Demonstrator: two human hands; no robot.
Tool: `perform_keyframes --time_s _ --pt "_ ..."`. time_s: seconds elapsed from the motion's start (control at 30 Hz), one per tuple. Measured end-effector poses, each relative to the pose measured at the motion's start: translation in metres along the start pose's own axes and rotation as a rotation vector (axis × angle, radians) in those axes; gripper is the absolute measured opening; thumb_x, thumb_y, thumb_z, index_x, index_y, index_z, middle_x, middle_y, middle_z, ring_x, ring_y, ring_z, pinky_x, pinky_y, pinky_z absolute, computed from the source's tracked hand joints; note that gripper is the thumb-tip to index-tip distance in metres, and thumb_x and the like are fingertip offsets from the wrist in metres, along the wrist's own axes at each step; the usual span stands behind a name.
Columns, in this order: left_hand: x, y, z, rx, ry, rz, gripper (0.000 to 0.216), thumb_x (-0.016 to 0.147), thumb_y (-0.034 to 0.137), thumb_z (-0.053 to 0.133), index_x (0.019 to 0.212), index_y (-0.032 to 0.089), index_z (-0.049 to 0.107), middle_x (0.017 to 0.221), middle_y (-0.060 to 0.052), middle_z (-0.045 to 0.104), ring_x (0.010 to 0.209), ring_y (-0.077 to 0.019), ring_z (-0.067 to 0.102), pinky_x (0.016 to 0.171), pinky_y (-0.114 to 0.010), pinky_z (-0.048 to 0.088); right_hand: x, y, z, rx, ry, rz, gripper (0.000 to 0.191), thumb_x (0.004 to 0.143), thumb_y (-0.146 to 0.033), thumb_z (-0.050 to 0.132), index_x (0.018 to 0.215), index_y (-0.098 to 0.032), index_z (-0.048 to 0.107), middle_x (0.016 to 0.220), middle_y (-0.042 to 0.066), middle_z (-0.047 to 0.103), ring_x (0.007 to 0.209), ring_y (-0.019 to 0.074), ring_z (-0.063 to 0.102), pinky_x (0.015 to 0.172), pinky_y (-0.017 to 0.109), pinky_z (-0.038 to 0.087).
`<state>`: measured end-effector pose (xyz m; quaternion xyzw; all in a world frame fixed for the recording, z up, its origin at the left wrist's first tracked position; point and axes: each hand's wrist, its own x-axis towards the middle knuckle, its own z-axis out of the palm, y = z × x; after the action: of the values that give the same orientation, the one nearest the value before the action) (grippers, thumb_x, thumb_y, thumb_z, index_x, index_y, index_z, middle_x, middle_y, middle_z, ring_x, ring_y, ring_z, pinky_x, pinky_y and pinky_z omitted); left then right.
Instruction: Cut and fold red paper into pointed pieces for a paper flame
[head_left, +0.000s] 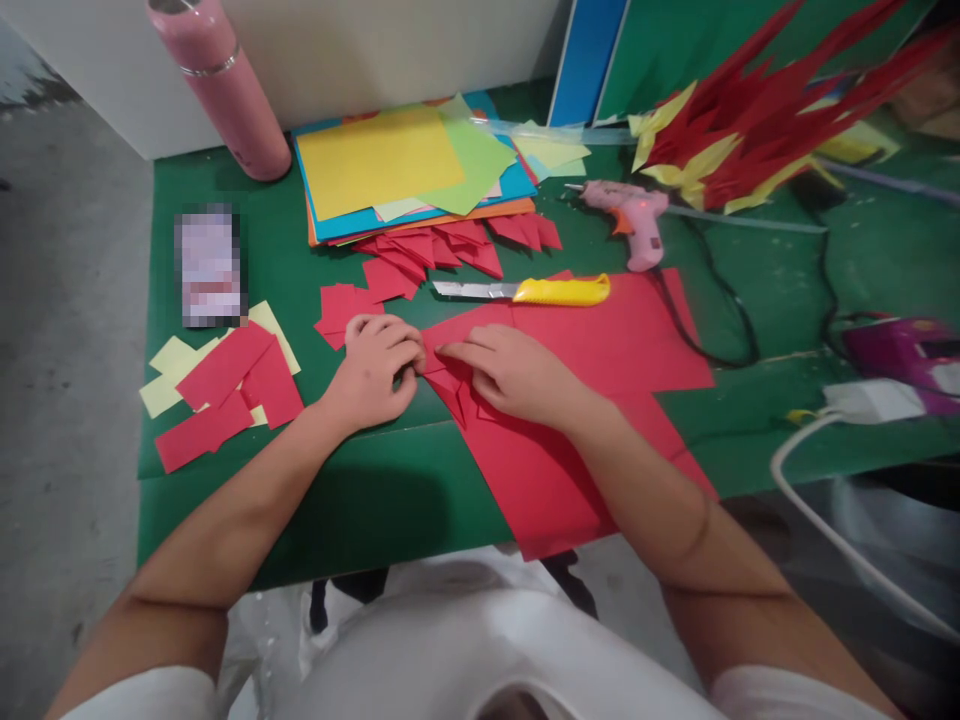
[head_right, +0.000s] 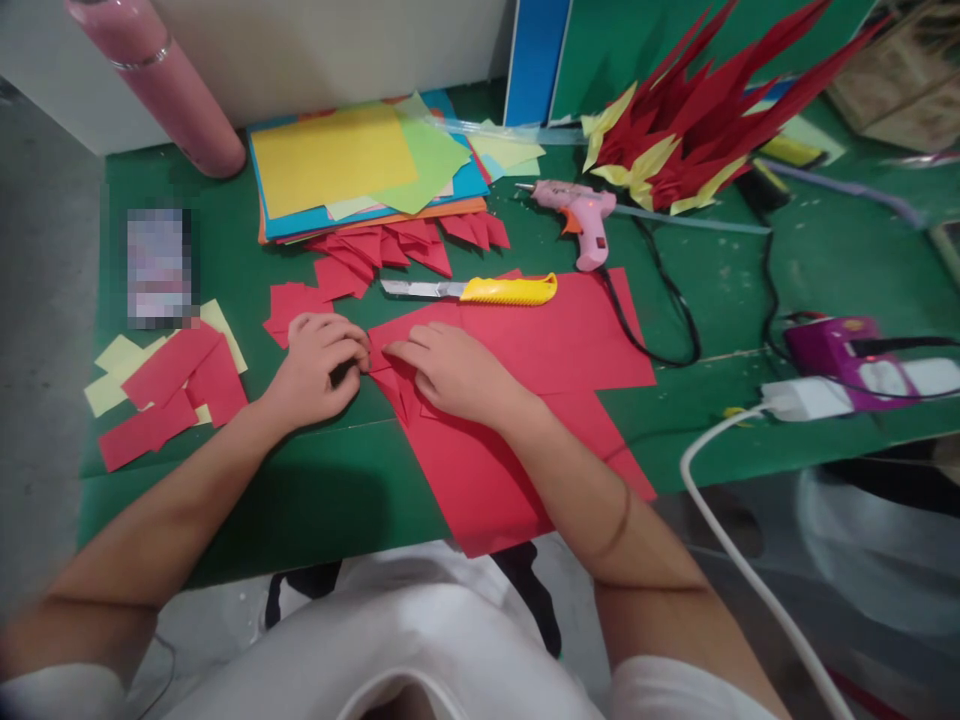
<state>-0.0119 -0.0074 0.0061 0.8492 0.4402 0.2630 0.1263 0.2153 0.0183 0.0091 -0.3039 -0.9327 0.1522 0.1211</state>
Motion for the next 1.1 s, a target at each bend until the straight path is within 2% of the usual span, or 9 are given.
perform_keyframes --time_s 0.13,0.43,0.53,0.7,0.97,1.1 --pt "0.000 0.002 -0.002 -0.012 -0.044 0.007 0.007 0.083 0.018 0.056 0.083 0.020 0.062 0.103 -0.005 0.068 0.102 -0.0242 0.058 0.094 -0.046 0.034 0.000 0.001 -0.002 0.009 -0.003 0.010 0.042 0.087 -0.008 0.041 0.122 -0.010 0.066 0.087 0.011 0.059 0.080 0.0232 0.050 0.071 0.034 0.040" --pt "0.000 0.000 0.001 0.007 -0.069 0.026 0.011 0.090 0.024 0.058 0.083 0.020 0.066 0.109 -0.006 0.070 0.107 -0.0258 0.057 0.097 -0.047 0.034 -0.002 0.005 -0.005 0.149 0.045 0.029 0.042 0.089 -0.011 0.042 0.122 -0.015 0.067 0.096 0.012 0.063 0.089 0.0242 0.058 0.079 0.037 0.047" --pt "0.002 -0.001 0.002 -0.008 -0.079 0.060 0.013 0.093 0.025 0.057 0.085 0.020 0.066 0.111 -0.006 0.072 0.109 -0.0249 0.059 0.097 -0.045 0.034 -0.001 0.004 -0.007 0.263 0.098 0.096 0.036 0.092 -0.016 0.044 0.119 -0.019 0.067 0.100 0.010 0.068 0.091 0.0228 0.062 0.082 0.037 0.049" --pt "0.004 -0.002 0.002 -0.015 -0.138 0.084 0.017 0.098 0.029 0.055 0.092 0.021 0.069 0.107 -0.005 0.074 0.106 -0.0234 0.060 0.096 -0.043 0.035 0.001 0.001 -0.006 0.349 0.174 0.215 0.022 0.092 -0.023 0.054 0.108 -0.021 0.069 0.092 0.006 0.071 0.081 0.0200 0.063 0.075 0.033 0.050" --pt "0.004 -0.001 0.004 0.048 -0.113 0.153 0.020 0.099 0.030 0.052 0.097 0.021 0.069 0.101 -0.006 0.071 0.104 -0.0225 0.059 0.096 -0.041 0.036 0.005 -0.004 0.004 0.427 0.281 0.287 0.029 0.092 -0.022 0.055 0.118 -0.021 0.067 0.092 0.005 0.071 0.078 0.0184 0.064 0.073 0.032 0.052" --pt "0.005 -0.004 0.008 0.038 -0.113 0.224 0.023 0.101 0.026 0.047 0.098 0.020 0.069 0.100 -0.008 0.069 0.103 -0.0217 0.060 0.095 -0.039 0.041 0.008 -0.004 0.009 0.569 0.336 0.361 0.033 0.089 -0.026 0.060 0.122 -0.023 0.064 0.089 0.002 0.069 0.073 0.0157 0.063 0.073 0.032 0.053"
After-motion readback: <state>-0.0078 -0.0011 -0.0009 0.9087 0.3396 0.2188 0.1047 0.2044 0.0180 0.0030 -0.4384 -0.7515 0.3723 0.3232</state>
